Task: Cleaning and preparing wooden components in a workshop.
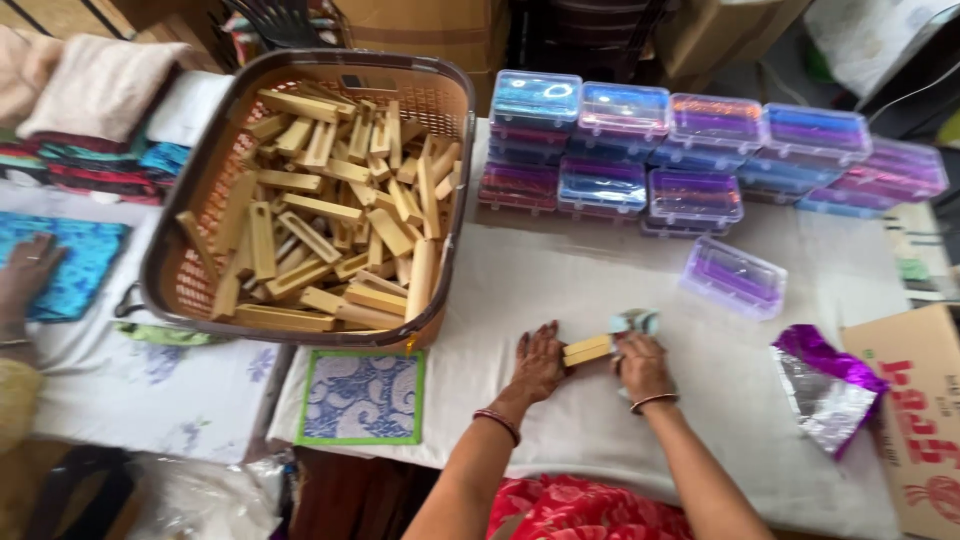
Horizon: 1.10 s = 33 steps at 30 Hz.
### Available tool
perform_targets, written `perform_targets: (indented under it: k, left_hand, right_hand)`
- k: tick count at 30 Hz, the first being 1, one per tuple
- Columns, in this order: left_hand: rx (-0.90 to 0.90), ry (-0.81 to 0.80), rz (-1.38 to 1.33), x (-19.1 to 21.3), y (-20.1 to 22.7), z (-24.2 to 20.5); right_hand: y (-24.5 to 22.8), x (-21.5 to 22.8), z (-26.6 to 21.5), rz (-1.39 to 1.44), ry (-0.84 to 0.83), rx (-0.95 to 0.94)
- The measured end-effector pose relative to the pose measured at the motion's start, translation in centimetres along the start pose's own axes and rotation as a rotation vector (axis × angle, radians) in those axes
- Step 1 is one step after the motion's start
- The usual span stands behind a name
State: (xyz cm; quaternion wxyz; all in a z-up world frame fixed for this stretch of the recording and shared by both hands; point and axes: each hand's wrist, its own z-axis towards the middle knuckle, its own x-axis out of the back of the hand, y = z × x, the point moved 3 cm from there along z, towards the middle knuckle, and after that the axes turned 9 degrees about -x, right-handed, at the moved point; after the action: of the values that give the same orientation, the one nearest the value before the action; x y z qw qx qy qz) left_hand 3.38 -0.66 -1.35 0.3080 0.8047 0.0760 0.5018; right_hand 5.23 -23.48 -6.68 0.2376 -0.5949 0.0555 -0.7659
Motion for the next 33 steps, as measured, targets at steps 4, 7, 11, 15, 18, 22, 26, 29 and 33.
perform_targets:
  k: [4, 7, 11, 15, 18, 22, 26, 29, 33]
  left_hand:
    - [-0.053, 0.052, -0.024, -2.1, -1.5, 0.7]
    - [-0.09, 0.105, -0.047, -4.6, -3.5, 2.4]
    - [-0.167, 0.192, 0.229, -4.4, -3.2, 2.8]
    - [-0.091, 0.135, 0.038, -2.1, -1.6, 1.1]
    - [-0.035, 0.053, -0.026, 0.2, 0.1, -0.2]
    - [-0.036, 0.062, -0.012, -2.0, -1.5, 1.0]
    - [-0.081, 0.061, 0.078, -1.5, -0.7, 0.8]
    - [-0.026, 0.038, 0.039, -0.5, 0.2, -0.3]
    - [-0.031, 0.079, 0.026, -0.4, 0.6, -0.1]
  right_hand:
    - [-6.9, 3.9, 0.8, -0.157, -0.019, -0.205]
    - [-10.4, 2.7, 0.1, -0.292, -0.237, -0.138]
    - [-7.0, 1.3, -0.4, -0.188, -0.331, 0.025]
    - [-3.0, 2.0, 0.7, -0.215, -0.303, -0.095]
    - [-3.9, 2.6, 2.0, -0.285, -0.258, -0.257]
    - [-8.1, 1.8, 1.5, -0.29, -0.394, -0.261]
    - [-6.8, 1.9, 1.1, -0.277, -0.48, -0.058]
    - [-4.7, 2.5, 1.4, -0.311, -0.449, -0.181]
    - [-5.5, 3.1, 2.5, -0.282, -0.32, -0.464]
